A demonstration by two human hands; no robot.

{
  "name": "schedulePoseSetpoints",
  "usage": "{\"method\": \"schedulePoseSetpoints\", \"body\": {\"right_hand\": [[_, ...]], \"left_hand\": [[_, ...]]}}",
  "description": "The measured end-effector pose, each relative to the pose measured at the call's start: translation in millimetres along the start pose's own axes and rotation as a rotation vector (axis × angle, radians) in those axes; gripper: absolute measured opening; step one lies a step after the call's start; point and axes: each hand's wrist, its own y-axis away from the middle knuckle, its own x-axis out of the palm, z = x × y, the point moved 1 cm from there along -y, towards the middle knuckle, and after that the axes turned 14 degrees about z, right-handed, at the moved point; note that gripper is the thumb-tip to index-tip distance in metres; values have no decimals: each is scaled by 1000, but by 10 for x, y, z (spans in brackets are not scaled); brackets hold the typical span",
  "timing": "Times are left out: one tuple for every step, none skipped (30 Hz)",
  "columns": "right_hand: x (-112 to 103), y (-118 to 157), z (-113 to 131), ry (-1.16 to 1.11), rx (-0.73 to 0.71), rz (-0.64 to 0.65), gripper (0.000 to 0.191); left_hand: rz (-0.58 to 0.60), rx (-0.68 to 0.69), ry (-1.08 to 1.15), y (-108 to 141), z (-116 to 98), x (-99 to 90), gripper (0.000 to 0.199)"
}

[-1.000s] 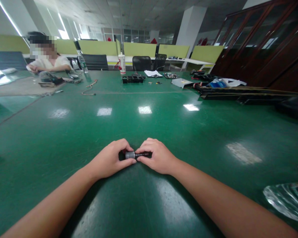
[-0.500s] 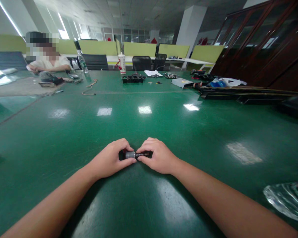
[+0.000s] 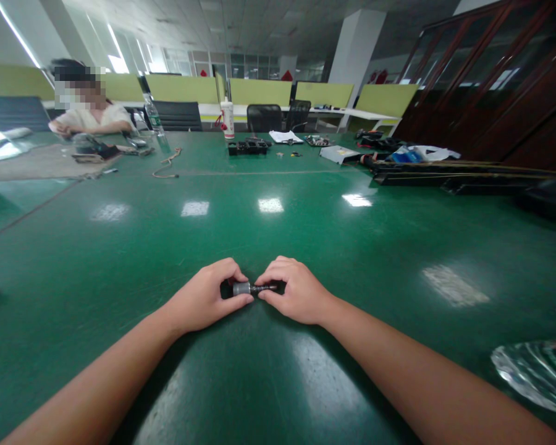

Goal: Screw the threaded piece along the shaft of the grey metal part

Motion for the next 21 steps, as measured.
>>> {"method": "schedulePoseSetpoints", "body": {"right_hand": [[1,2,-1,-1,2,-1,14],[1,3,-2,-1,4,-3,14],[2,5,-3,-1,6,-7,14],[3,6,-5,-1,9,-12,13],[4,7,-7,0,13,-15,12],[5,7,-10,3,18,-19,12],[6,7,-13,6,23,-22,11],[8,6,-16,10,28,-24,11],[9,5,-18,14,31,-25,10],[10,4,-20,18,34,-25,10],[10,2,-21,22,37,-26,10],[10,0,-21,26,41,-26,10],[9,-1,-20,31,45,-27,9],[8,-2,-19,36,49,-29,9],[6,-2,-17,40,53,-32,9],[5,-1,-17,43,57,-35,9],[4,1,-16,46,62,-38,9],[3,3,-16,49,66,-41,9],[3,6,-17,52,71,-44,9],[4,9,-18,53,75,-45,9],[4,12,-20,54,78,-46,9]], "left_hand": [[0,0,1,1,2,1,22],[0,0,1,2,3,1,22],[2,0,2,3,3,2,21],[3,-1,2,2,3,3,21],[3,-2,2,0,3,4,20],[4,-2,1,-2,3,5,20],[2,-3,2,-4,4,5,20],[1,-3,2,-7,4,6,20],[-1,-5,4,-8,5,6,20],[-1,-8,5,-9,6,6,20],[-2,-11,5,-9,7,5,20],[-2,-14,5,-8,9,5,20],[-2,-16,5,-6,11,4,20],[-3,-17,3,-4,13,3,20],[-5,-17,2,-1,15,1,20],[-8,-16,0,1,19,0,21],[-12,-16,-1,3,22,-1,21],[-16,-17,-2,4,25,-2,21],[-20,-18,-3,5,28,-3,21],[-23,-19,-4,5,31,-3,21],[-26,-19,-6,4,32,-3,21]]}}
